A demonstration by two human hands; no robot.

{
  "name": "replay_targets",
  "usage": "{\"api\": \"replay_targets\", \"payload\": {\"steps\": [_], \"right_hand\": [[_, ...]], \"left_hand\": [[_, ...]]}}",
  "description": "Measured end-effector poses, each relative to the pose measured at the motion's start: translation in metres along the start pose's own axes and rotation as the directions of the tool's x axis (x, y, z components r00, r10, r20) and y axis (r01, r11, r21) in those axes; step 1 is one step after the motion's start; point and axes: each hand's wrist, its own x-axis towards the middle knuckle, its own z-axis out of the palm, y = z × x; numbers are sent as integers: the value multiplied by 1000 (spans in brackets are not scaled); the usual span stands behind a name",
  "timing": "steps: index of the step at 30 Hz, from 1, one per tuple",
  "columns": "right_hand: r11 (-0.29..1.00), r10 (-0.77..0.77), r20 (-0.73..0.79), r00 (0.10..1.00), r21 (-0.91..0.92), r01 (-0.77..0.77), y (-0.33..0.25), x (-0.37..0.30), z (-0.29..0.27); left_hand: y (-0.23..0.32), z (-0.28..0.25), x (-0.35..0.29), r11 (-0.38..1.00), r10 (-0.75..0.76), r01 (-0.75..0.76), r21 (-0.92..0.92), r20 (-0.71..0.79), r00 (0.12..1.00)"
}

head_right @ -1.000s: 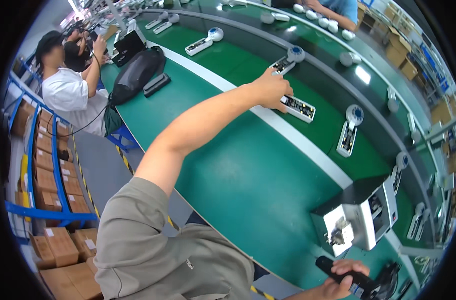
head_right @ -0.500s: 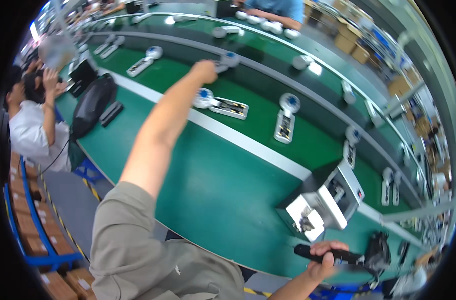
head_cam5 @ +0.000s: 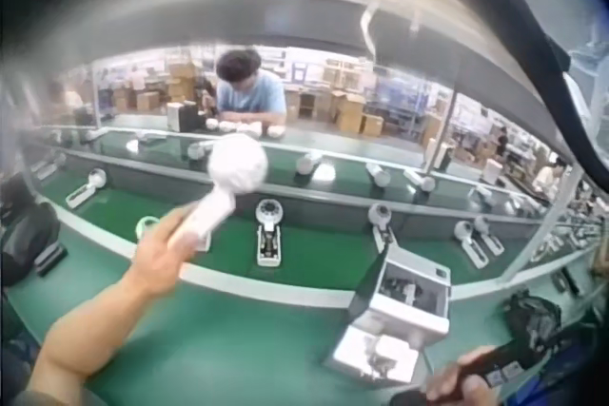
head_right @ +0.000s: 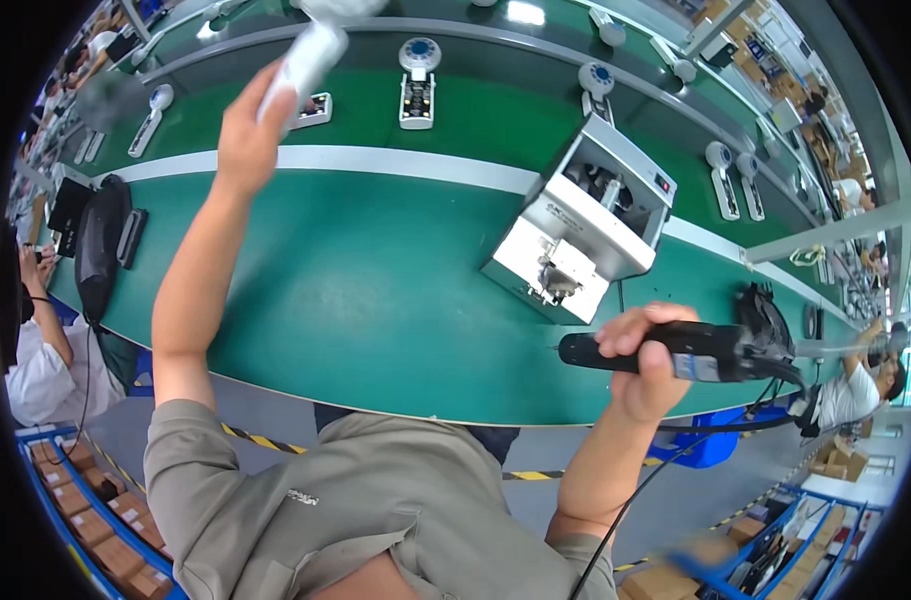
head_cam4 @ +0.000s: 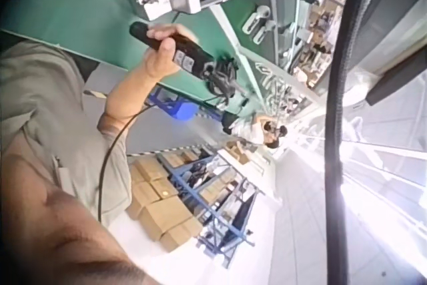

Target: The person is assembling and testing circuit boards at a manual assembly station using an electric screwdriver.

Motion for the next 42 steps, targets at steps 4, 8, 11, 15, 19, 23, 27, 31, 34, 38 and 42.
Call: {"api": "replay_targets", "payload": {"steps": [4, 8, 11, 15, 19, 23, 27, 31, 34, 38, 42], "right_hand": [[983, -152, 71, 986, 112, 144, -40, 21, 6], [963, -261, 128, 957, 109, 248, -37, 38, 20], [955, -294, 191, 936, 97, 280, -26, 47, 32], [958, -281, 255, 925, 26, 284, -10, 52, 38], [986, -147, 254, 956, 117, 121, -16, 51, 40], [988, -77, 253, 964, 148, 40, -12, 37, 35], [988, -74, 235, 969, 149, 39, -11, 26, 34], [986, -119, 197, 973, 141, 92, -8, 25, 34], [991, -98, 205, 974, 106, 77, 4, 21, 30], [996, -69, 213, 975, 62, 57, 22, 12, 22], [998, -53, 204, 978, 43, 45, 25, 10, 20]], "left_hand": [[51, 42, -70, 830, 464, -558, -13, 572, 677], [50, 93, -130, 758, 430, -651, -35, 778, 459], [38, 118, -147, 731, 407, -681, -46, 830, 381], [27, 130, -156, 728, 413, -686, -8, 804, 428], [24, 134, -156, 768, 380, -639, 39, 777, 503], [23, 135, -151, 810, 336, -584, 63, 766, 548], [23, 134, -153, 835, 305, -545, 68, 768, 563], [22, 134, -153, 842, 304, -537, 57, 771, 559], [23, 133, -152, 849, 302, -527, 48, 774, 557], [23, 133, -151, 858, 289, -512, 45, 782, 553], [24, 133, -149, 865, 292, -500, 36, 774, 561]]}}
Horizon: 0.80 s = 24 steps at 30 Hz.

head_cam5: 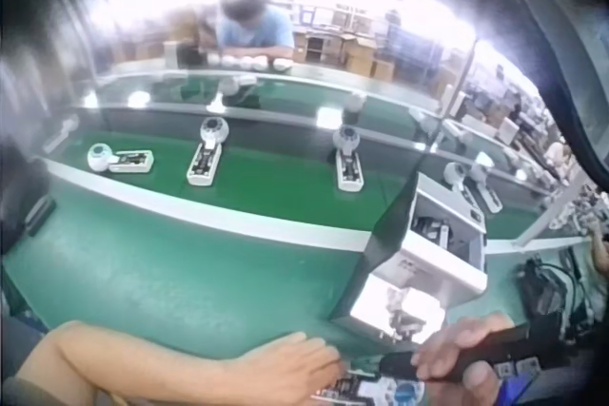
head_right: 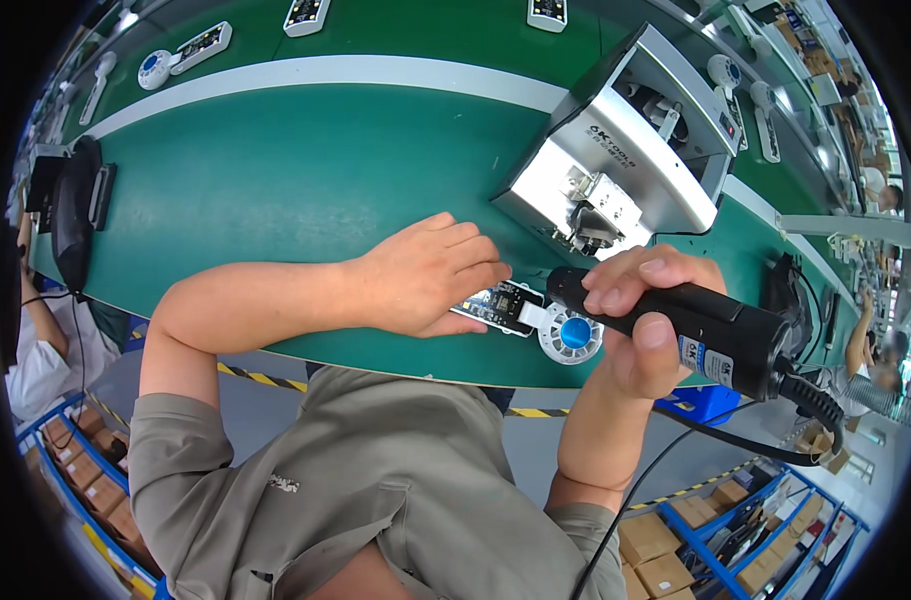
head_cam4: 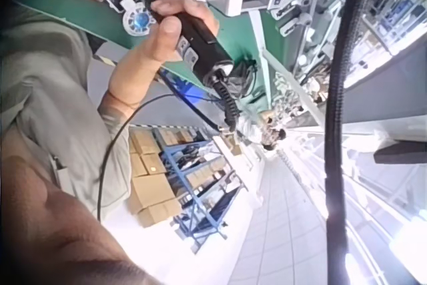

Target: The person is assembling and testing circuit boards at a manual assembly station using an electric screwdriver.

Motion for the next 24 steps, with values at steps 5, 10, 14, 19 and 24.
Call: {"api": "replay_targets", "payload": {"steps": [5, 10, 14, 19, 24], "right_hand": [[1000, -9, -36, 999, 21, 10, -9, 1, 4], [995, -58, -6, 998, 78, 58, -33, 6, 21], [993, -75, 58, 996, 92, 69, -43, 7, 32], [992, -75, 112, 991, 111, 63, -40, 9, 39], [991, -73, 92, 993, 119, 62, -41, 10, 41]], "left_hand": [[0, -3, 2, 998, 8, -15, -59, -126, 992], [0, -5, 2, 984, -33, -21, -178, -295, 955], [0, 0, 5, 968, -44, -44, -246, -341, 939], [-3, 5, 3, 974, 29, -110, -198, -370, 929], [-3, 4, 2, 966, -12, -87, -244, -379, 925]]}}
